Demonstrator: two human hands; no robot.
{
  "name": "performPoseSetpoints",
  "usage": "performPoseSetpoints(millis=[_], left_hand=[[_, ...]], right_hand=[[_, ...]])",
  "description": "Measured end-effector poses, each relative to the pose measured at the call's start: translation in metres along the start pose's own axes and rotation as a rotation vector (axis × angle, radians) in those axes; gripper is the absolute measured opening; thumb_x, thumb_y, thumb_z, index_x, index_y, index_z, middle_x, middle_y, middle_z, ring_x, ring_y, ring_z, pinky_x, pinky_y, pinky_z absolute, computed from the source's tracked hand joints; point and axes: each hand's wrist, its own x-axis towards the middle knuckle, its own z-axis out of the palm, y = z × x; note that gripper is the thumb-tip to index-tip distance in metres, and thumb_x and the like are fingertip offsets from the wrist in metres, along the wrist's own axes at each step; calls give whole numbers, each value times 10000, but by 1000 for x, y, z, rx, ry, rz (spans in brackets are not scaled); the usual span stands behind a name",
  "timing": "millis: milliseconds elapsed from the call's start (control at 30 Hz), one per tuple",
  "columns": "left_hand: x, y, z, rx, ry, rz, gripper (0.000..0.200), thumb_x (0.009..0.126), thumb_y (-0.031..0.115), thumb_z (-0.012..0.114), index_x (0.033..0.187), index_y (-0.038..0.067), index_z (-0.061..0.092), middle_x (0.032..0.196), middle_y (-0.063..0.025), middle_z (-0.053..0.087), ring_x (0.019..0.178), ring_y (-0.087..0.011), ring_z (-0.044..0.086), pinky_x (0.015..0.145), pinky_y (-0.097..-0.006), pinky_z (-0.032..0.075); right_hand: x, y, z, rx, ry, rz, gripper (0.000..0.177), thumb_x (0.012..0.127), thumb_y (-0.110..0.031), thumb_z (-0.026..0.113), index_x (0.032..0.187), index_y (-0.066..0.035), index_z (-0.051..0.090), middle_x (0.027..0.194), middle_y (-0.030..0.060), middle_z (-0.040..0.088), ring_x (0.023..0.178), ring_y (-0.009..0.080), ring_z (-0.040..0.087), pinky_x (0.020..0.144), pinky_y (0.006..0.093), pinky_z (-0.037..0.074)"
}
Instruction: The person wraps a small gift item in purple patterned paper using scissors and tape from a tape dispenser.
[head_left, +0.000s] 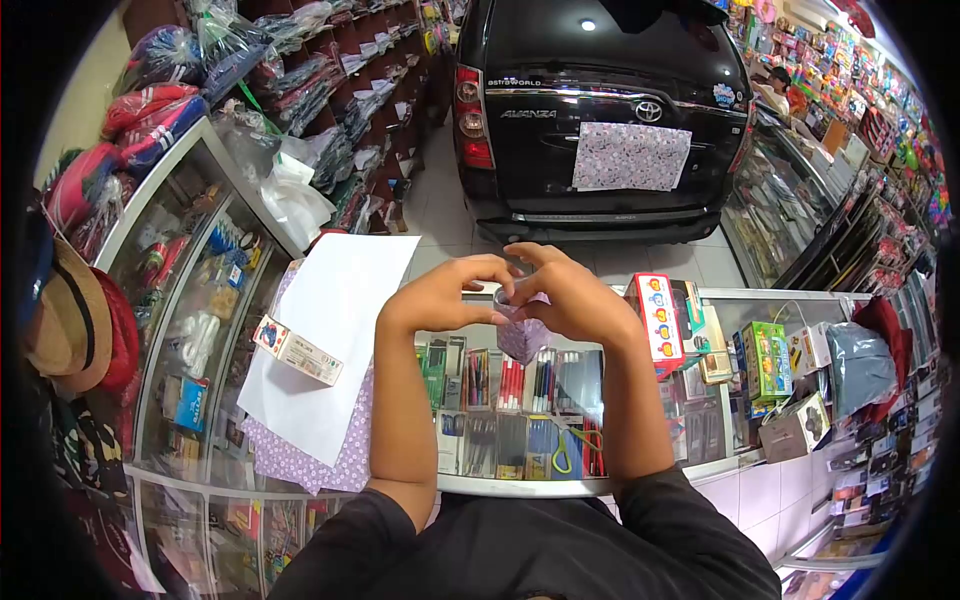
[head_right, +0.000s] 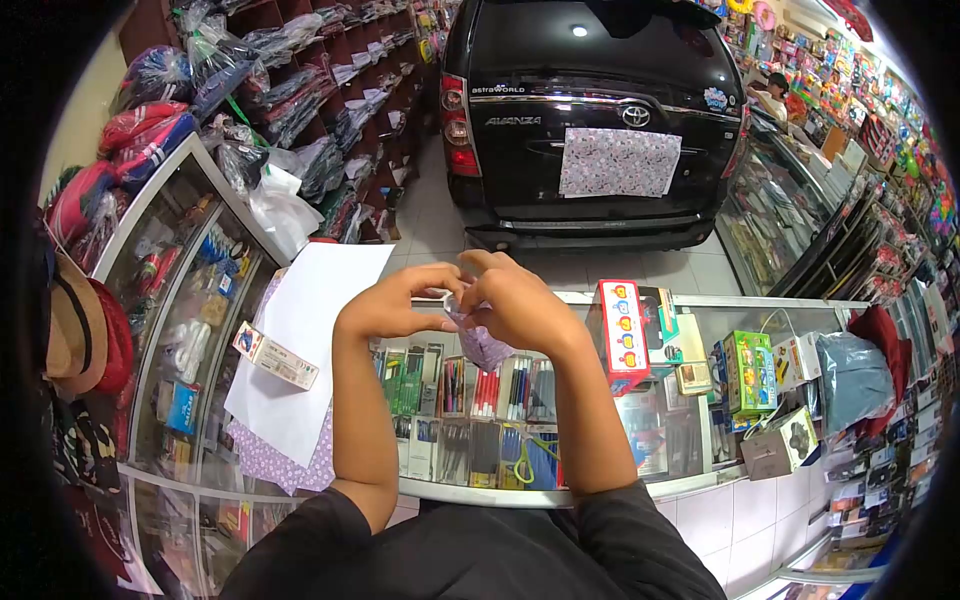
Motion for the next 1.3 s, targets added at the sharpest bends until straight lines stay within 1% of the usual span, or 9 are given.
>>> performPoseSetpoints(millis=[167, 267, 467, 700, 767, 800, 900, 1133, 1300], left_hand=[[1, 2, -1, 230, 44, 45, 253, 766, 196, 891, 832, 50, 695, 1353, -123, 615, 1300, -297, 573, 1069, -407, 459], [-1, 2, 0, 250, 108, 99, 265, 753, 200, 899, 771, 44, 687, 1380, -127, 603, 1314, -315, 559, 1079, -409, 451], [-2, 8, 6, 255, 98, 102, 253, 773, 229, 891, 756, 45, 719, 1464, -165, 555, 1403, -345, 486, 1137, -426, 410], [-3, 5, 0, 250, 70, 92, 295, 817, 279, 857, 783, 20, 721, 1537, -176, 491, 1441, -365, 447, 1164, -435, 387], [-4, 6, 0, 309, 113, 142, 314, 820, 244, 866, 770, 13, 658, 1514, -183, 505, 1399, -349, 496, 1127, -455, 439], [-8, 16, 2, 140, 101, 26, 354, 835, 241, 857, 733, 4, 615, 1525, -180, 496, 1384, -329, 514, 1082, -428, 491], [-10, 17, 1, 119, 99, -31, 351, 851, 232, 845, 719, 8, 610, 1531, -175, 493, 1364, -312, 531, 1002, -398, 553], [-9, 7, -5, 279, 47, 75, 412, 840, 247, 859, 678, 1, 570, 1547, -173, 479, 1337, -312, 549, 913, -367, 599], [-13, 13, 1, 182, 78, -68, 315, 788, 256, 898, 827, 0, 719, 1545, -181, 480, 1353, -304, 545, 965, -371, 568]], right_hand=[[1, 2, 0, -141, 18, -70, 185, 736, -31, 803, 918, -61, 799, 1413, 193, 579, 1290, 374, 555, 1050, 421, 477], [2, 6, -3, -187, 5, -79, 199, 715, -46, 815, 911, -77, 802, 1412, 191, 580, 1311, 378, 534, 1078, 439, 452], [3, 7, -8, -107, -8, -193, 181, 706, -71, 835, 883, -74, 794, 1399, 186, 585, 1354, 391, 488, 1134, 470, 390], [6, 15, -10, -73, -18, -174, 177, 720, -76, 840, 881, -50, 772, 1451, 187, 544, 1365, 397, 480, 1117, 456, 421], [7, 17, -7, 35, -20, -109, 157, 769, -84, 831, 905, -45, 763, 1488, 206, 512, 1385, 404, 467, 1122, 458, 425], [7, 19, -6, 37, -19, -108, 157, 769, -84, 831, 905, -45, 763, 1488, 206, 512, 1385, 404, 467, 1122, 458, 425], [6, 20, -5, 84, -57, -121, 155, 824, -117, 829, 938, -41, 757, 1505, 232, 492, 1409, 409, 461, 1131, 460, 421], [10, 24, -4, 183, -97, -78, 204, 840, -190, 830, 942, -42, 732, 1524, 240, 473, 1367, 432, 510, 1116, 467, 433], [11, 22, 0, 152, -93, -96, 185, 819, -165, 831, 911, -44, 726, 1526, 233, 474, 1397, 426, 480, 1137, 474, 406]])
